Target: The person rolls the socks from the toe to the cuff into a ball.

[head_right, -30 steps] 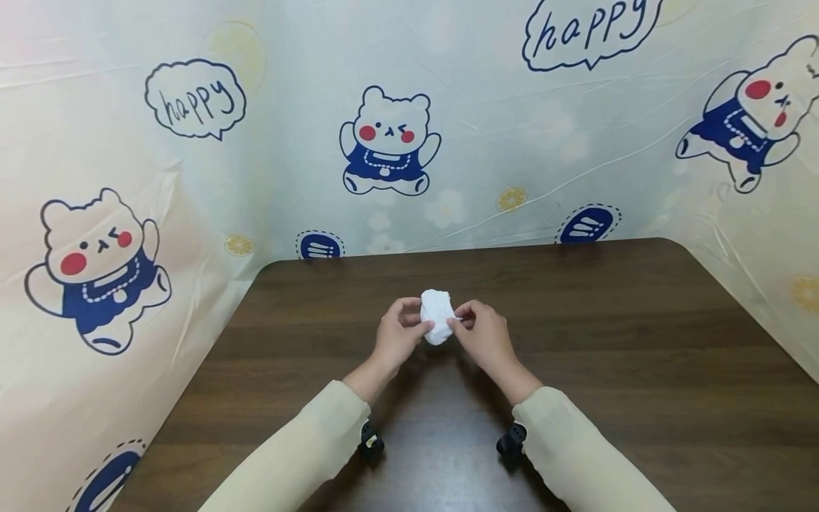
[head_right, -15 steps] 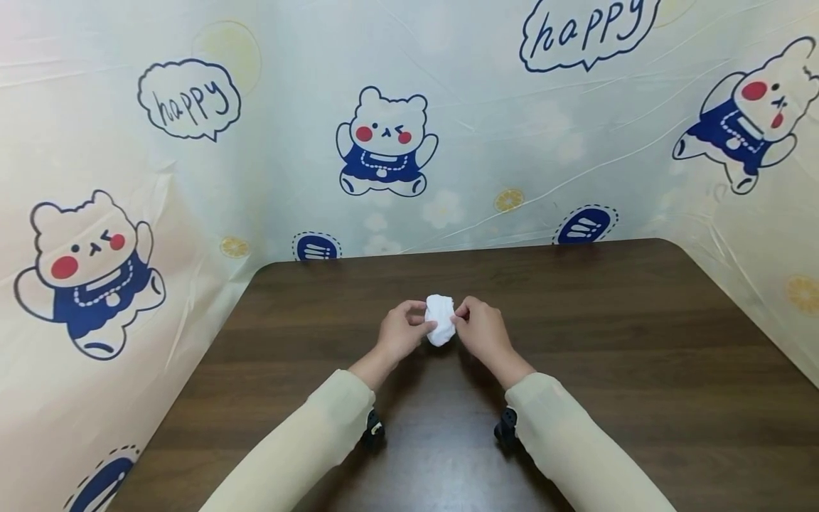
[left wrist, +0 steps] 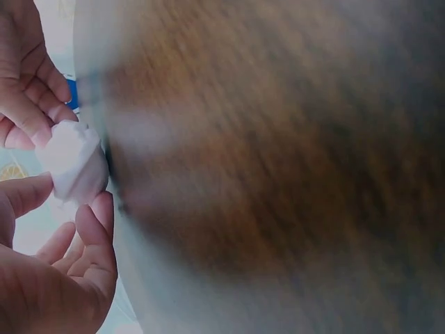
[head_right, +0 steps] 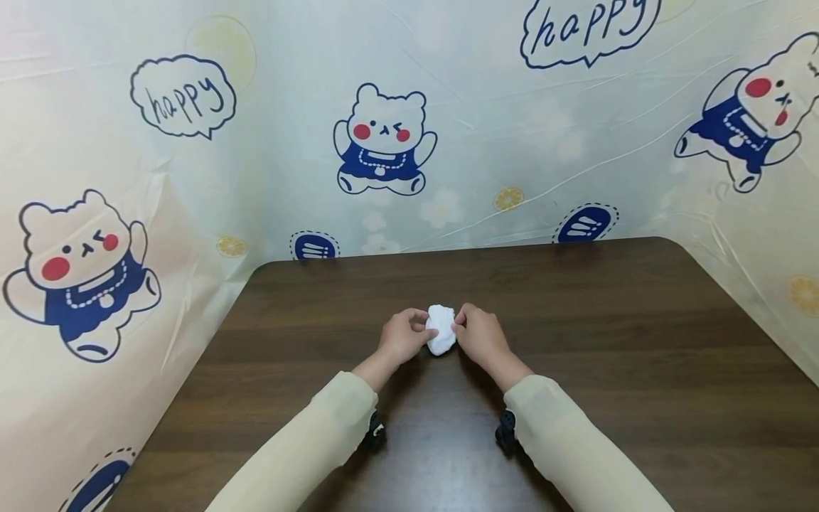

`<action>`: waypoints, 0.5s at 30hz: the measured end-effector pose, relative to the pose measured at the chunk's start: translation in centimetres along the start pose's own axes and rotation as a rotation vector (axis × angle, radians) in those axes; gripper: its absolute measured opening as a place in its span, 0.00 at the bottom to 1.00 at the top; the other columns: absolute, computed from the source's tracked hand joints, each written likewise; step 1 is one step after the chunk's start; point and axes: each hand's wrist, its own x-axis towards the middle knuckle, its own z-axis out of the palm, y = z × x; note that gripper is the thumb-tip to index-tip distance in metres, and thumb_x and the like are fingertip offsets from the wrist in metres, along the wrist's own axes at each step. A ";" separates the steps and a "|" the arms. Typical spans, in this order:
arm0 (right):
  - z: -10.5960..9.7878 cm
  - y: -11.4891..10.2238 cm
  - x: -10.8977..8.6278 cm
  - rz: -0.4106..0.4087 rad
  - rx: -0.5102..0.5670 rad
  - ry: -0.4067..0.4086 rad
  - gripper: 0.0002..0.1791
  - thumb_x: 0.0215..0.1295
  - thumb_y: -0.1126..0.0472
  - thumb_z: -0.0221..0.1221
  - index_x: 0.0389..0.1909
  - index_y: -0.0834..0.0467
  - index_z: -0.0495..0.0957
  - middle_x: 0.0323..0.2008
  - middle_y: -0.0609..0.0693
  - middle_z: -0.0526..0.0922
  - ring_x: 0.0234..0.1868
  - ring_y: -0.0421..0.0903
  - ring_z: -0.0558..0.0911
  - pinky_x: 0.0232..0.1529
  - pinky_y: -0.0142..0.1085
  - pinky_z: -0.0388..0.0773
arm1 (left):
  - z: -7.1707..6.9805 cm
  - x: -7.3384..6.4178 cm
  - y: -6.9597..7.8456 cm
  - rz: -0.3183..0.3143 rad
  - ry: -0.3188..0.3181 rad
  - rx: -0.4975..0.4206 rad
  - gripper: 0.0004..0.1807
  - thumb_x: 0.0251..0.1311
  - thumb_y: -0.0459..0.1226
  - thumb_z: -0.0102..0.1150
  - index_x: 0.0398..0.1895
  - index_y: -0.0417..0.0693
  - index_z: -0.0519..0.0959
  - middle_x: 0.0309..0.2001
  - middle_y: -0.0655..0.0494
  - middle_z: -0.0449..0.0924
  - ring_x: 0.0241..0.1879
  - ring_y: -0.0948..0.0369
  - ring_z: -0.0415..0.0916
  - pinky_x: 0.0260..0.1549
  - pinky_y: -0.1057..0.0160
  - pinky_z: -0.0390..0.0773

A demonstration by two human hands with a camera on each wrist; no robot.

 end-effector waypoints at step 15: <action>0.7 0.5 -0.3 0.018 0.017 0.001 0.04 0.61 0.66 0.60 0.31 0.60 0.74 0.24 0.50 0.76 0.25 0.48 0.74 0.28 0.40 0.71 | 0.4 -0.3 -0.3 0.018 0.032 0.074 0.19 0.54 0.43 0.69 0.47 0.45 0.81 0.32 0.56 0.80 0.32 0.62 0.76 0.28 0.66 0.74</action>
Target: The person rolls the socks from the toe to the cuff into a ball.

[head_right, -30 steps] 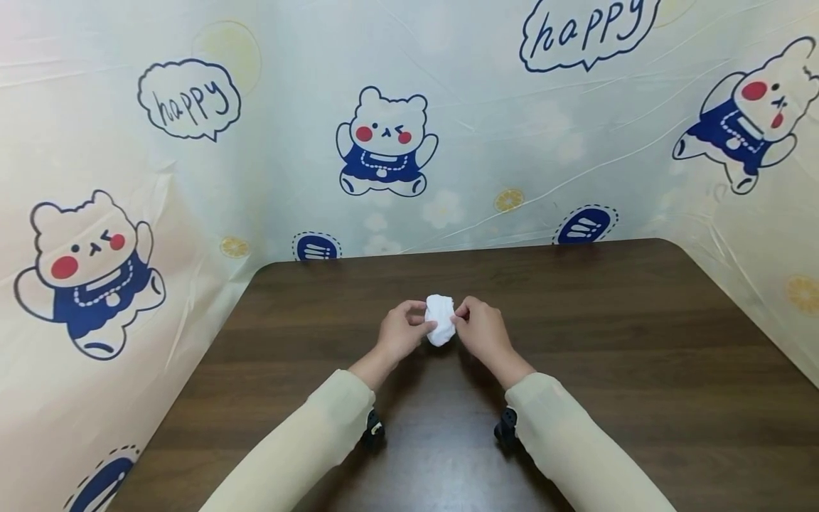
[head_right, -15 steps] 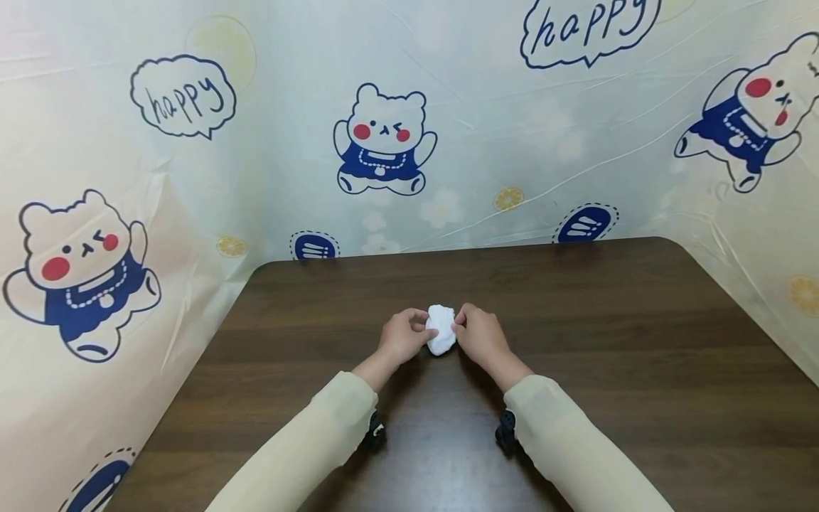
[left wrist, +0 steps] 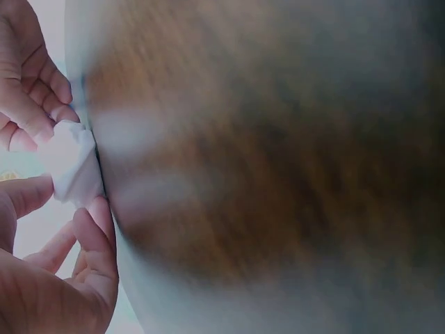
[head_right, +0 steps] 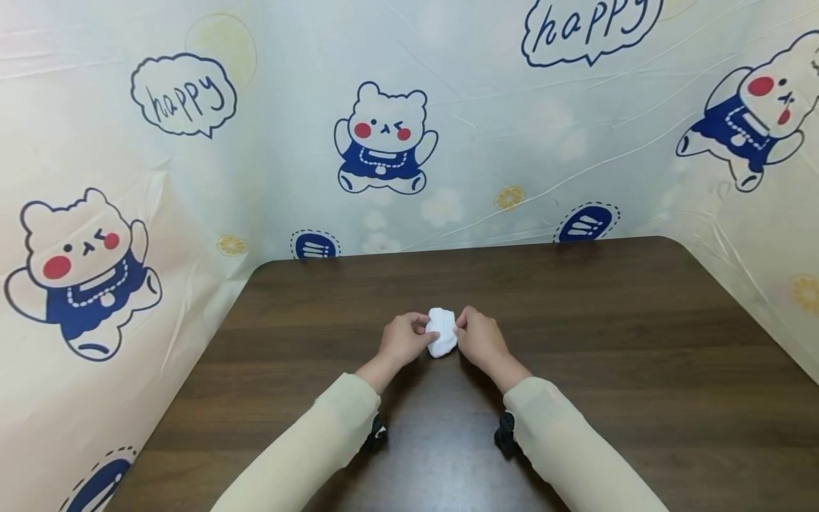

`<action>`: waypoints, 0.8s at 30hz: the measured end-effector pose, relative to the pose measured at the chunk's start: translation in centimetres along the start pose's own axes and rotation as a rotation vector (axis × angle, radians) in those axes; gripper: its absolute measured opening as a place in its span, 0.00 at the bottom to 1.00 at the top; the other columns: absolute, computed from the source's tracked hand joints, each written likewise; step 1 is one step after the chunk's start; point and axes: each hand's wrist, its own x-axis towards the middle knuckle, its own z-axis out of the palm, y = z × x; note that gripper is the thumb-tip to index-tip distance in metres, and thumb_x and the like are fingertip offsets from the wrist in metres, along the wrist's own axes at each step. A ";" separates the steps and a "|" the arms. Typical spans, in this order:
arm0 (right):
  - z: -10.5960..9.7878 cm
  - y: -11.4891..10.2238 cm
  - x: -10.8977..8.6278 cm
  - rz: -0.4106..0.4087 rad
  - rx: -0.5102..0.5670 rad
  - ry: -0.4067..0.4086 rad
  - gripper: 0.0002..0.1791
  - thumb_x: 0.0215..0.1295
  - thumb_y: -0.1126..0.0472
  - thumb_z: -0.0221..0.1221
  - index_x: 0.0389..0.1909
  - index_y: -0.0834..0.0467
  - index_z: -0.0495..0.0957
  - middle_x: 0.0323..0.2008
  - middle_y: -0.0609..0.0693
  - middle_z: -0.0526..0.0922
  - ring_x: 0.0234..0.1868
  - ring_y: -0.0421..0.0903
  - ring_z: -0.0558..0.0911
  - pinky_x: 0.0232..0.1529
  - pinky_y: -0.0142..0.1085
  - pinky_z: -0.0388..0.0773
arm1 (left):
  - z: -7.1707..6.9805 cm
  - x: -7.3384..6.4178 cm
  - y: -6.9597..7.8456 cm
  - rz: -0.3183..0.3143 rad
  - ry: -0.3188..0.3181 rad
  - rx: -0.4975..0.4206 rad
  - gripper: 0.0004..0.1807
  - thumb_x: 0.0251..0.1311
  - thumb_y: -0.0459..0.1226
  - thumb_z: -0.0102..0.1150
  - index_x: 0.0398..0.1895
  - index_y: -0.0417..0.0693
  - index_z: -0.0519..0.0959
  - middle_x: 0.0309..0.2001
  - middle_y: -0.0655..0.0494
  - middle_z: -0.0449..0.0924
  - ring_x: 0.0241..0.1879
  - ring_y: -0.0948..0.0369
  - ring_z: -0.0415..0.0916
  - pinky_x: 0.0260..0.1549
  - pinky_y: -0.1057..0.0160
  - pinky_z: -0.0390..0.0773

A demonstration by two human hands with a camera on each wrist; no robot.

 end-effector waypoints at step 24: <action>-0.3 0.2 0.3 -0.071 -0.104 0.014 0.14 0.59 0.61 0.63 0.44 0.63 0.76 0.39 0.57 0.82 0.40 0.54 0.79 0.42 0.50 0.74 | -0.7 0.3 0.2 0.089 -0.010 0.216 0.22 0.56 0.48 0.65 0.52 0.49 0.79 0.42 0.53 0.79 0.42 0.56 0.76 0.38 0.56 0.74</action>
